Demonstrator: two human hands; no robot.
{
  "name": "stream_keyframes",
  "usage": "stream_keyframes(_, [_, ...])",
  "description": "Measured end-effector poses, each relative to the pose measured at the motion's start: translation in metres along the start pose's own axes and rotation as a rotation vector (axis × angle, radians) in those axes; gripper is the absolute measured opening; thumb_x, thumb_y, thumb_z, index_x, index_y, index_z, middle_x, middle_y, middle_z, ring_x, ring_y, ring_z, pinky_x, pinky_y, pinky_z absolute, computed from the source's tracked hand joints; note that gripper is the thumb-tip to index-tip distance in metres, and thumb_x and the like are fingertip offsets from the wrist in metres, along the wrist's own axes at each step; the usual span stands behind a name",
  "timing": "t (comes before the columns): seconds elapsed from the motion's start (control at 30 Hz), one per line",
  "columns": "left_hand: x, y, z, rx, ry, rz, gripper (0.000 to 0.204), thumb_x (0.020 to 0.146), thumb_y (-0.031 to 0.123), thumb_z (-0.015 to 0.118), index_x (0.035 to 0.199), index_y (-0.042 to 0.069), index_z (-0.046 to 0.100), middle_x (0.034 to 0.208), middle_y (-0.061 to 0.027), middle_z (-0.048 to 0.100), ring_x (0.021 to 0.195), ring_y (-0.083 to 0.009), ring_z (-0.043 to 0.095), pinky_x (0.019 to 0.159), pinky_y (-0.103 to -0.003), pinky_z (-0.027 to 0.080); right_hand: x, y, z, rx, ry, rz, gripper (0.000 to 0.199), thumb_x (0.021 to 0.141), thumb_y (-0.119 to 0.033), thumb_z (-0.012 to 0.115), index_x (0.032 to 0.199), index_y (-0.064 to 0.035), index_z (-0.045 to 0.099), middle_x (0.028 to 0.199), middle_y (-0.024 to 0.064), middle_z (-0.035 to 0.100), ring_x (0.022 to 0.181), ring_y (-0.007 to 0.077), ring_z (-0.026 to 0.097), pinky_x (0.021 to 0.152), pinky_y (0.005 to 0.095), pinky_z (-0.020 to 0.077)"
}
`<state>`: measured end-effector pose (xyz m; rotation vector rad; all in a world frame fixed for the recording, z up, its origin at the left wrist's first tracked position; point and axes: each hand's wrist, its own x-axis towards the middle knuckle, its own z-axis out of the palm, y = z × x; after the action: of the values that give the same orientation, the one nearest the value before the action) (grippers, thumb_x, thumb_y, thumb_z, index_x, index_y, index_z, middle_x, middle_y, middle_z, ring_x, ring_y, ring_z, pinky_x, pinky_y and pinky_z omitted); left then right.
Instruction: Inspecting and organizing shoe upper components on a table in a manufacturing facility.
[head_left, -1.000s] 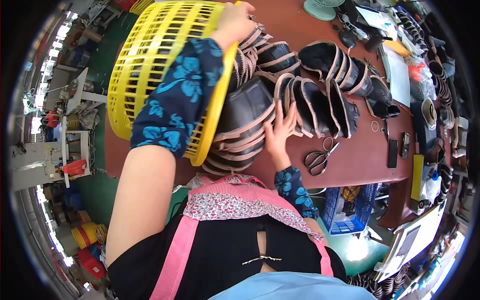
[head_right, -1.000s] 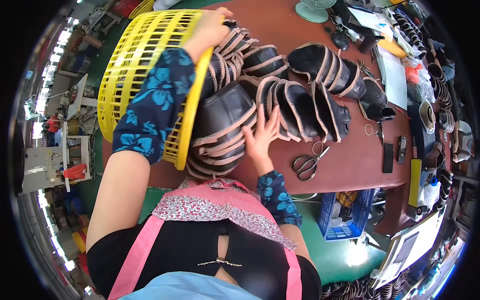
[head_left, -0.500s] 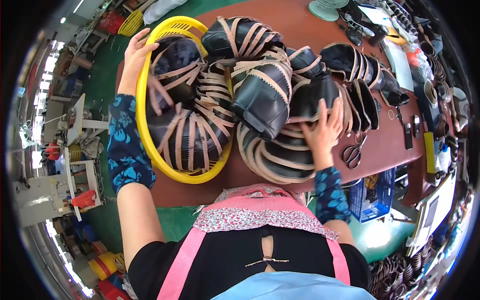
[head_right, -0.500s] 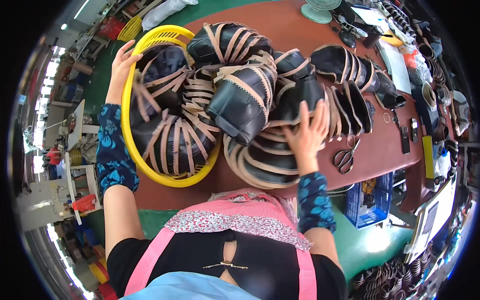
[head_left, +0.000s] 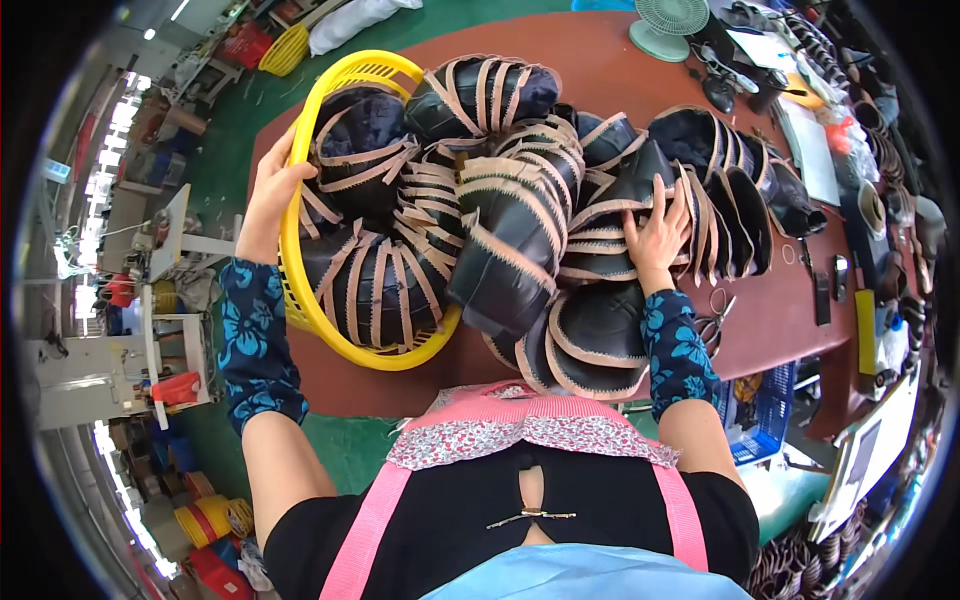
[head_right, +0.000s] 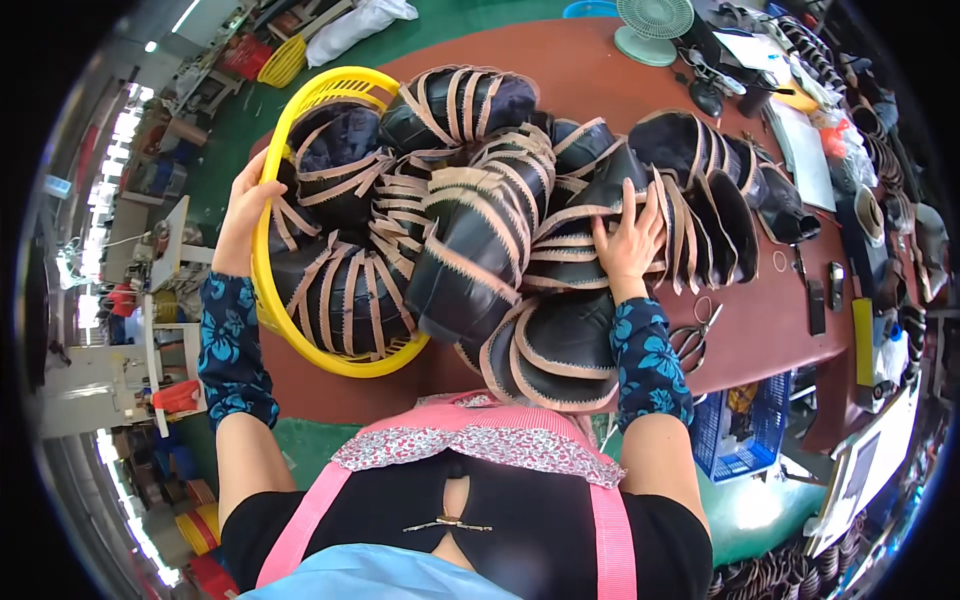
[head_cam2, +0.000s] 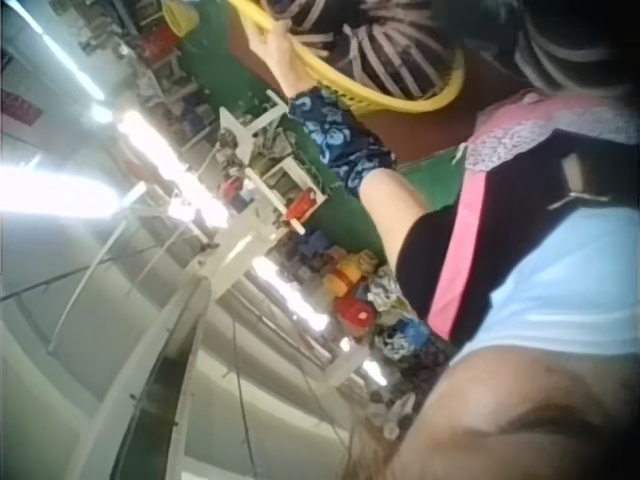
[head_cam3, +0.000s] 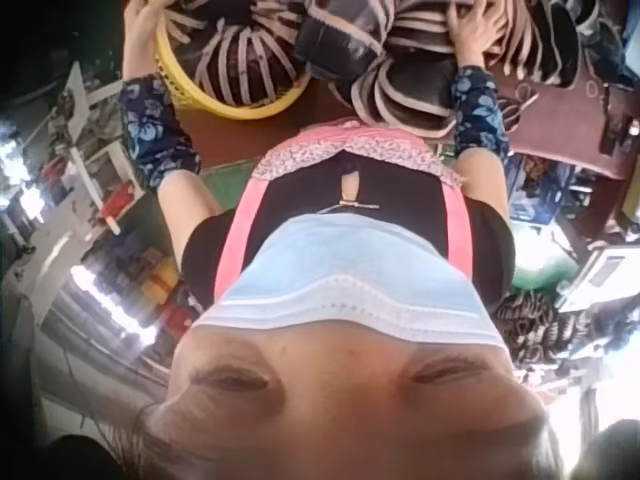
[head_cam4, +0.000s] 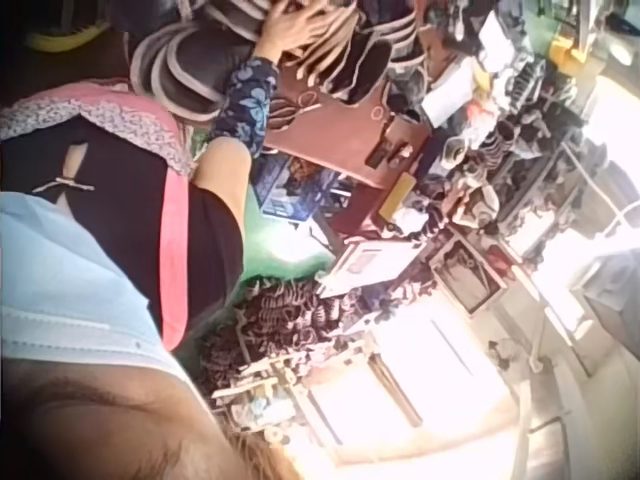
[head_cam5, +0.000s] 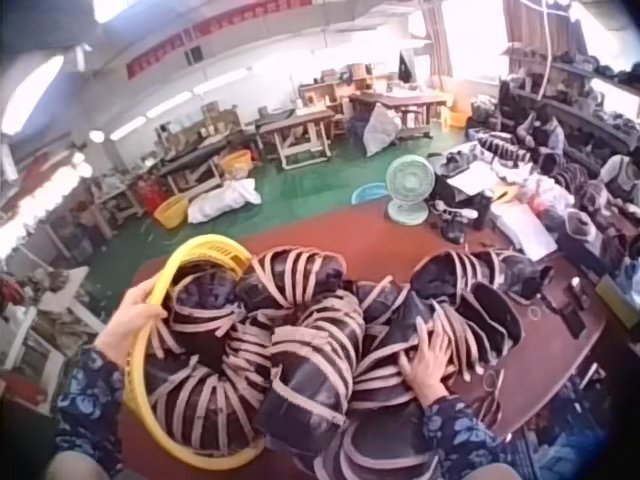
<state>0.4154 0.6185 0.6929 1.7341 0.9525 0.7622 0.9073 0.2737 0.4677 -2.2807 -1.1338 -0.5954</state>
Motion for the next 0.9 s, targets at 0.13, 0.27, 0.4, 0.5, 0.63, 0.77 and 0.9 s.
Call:
stream_keyframes(0.13, [-0.009, 0.035, 0.04, 0.067, -0.014, 0.087, 0.092, 0.077, -0.011, 0.066, 0.167, -0.003, 0.048, 0.16, -0.0089, 0.058, 0.15, -0.0207, 0.052, 0.123, -0.03, 0.04, -0.002, 0.004, 0.001, 0.054, 0.02, 0.012, 0.095, 0.092, -0.051, 0.08, 0.174, -0.0283, 0.039, 0.178, 0.0213, 0.031, 0.162, 0.0468, 0.03, 0.129, 0.0637, 0.024])
stream_keyframes(0.27, [-0.046, 0.117, 0.135, 0.43, 0.055, 0.115, 0.1, 0.082, 0.003, 0.078, 0.173, 0.0, 0.036, 0.17, -0.0177, 0.048, 0.159, -0.0296, 0.042, 0.13, -0.036, 0.033, 0.007, -0.011, 0.001, 0.069, 0.045, 0.008, 0.093, 0.092, -0.053, 0.078, 0.173, -0.0282, 0.041, 0.178, 0.0209, 0.031, 0.162, 0.0467, 0.029, 0.128, 0.068, 0.0217])
stream_keyframes(0.4, [-0.05, 0.119, 0.275, 0.851, 0.119, 0.339, 0.09, 0.083, 0.006, 0.069, 0.166, -0.009, 0.037, 0.164, -0.0371, 0.043, 0.157, -0.0556, 0.036, 0.134, -0.058, 0.026, 0.01, -0.021, -0.018, 0.062, 0.077, -0.049, 0.085, 0.093, -0.048, 0.075, 0.17, -0.0238, 0.047, 0.175, 0.0231, 0.036, 0.158, 0.0486, 0.036, 0.128, 0.0673, 0.0248])
stream_keyframes(0.5, [-0.069, 0.117, 0.39, 1.278, 0.021, 0.491, 0.074, 0.1, 0.023, 0.06, 0.159, -0.019, 0.044, 0.168, -0.0422, 0.039, 0.16, -0.0567, 0.035, 0.134, -0.068, 0.019, 0.007, -0.015, -0.024, 0.133, 0.118, -0.072, 0.078, 0.099, -0.043, 0.073, 0.17, -0.0241, 0.048, 0.173, 0.0218, 0.042, 0.156, 0.0472, 0.042, 0.128, 0.0603, 0.0306])
stream_keyframes(0.63, [-0.101, 0.043, 0.44, 1.126, 0.008, 0.59, 0.068, 0.107, 0.021, 0.048, 0.164, -0.015, 0.039, 0.172, -0.0395, 0.035, 0.165, -0.0524, 0.029, 0.137, -0.064, 0.013, 0.005, -0.008, -0.017, 0.234, 0.11, -0.121, 0.074, 0.101, -0.041, 0.072, 0.168, -0.02, 0.05, 0.171, 0.0251, 0.043, 0.156, 0.0488, 0.042, 0.128, 0.0608, 0.032])
stream_keyframes(0.77, [-0.096, -0.041, 0.404, 1.036, 0.048, 0.663, 0.069, 0.099, 0.01, 0.055, 0.162, -0.015, 0.043, 0.171, -0.0364, 0.041, 0.162, -0.0465, 0.041, 0.134, -0.06, 0.029, -0.004, 0.012, 0.004, 0.258, 0.099, -0.138, 0.075, 0.099, -0.033, 0.072, 0.168, -0.0143, 0.049, 0.169, 0.0283, 0.043, 0.156, 0.0485, 0.042, 0.128, 0.0578, 0.0335])
stream_keyframes(0.9, [-0.072, -0.089, 0.368, 0.95, 0.157, 0.603, 0.075, 0.098, 0.005, 0.056, 0.167, -0.014, 0.033, 0.173, -0.0344, 0.04, 0.163, -0.0434, 0.04, 0.137, -0.057, 0.022, -0.02, 0.041, 0.03, 0.324, 0.112, -0.111, 0.074, 0.099, -0.03, 0.072, 0.167, -0.0119, 0.049, 0.168, 0.0294, 0.044, 0.156, 0.0495, 0.041, 0.128, 0.0575, 0.0329])
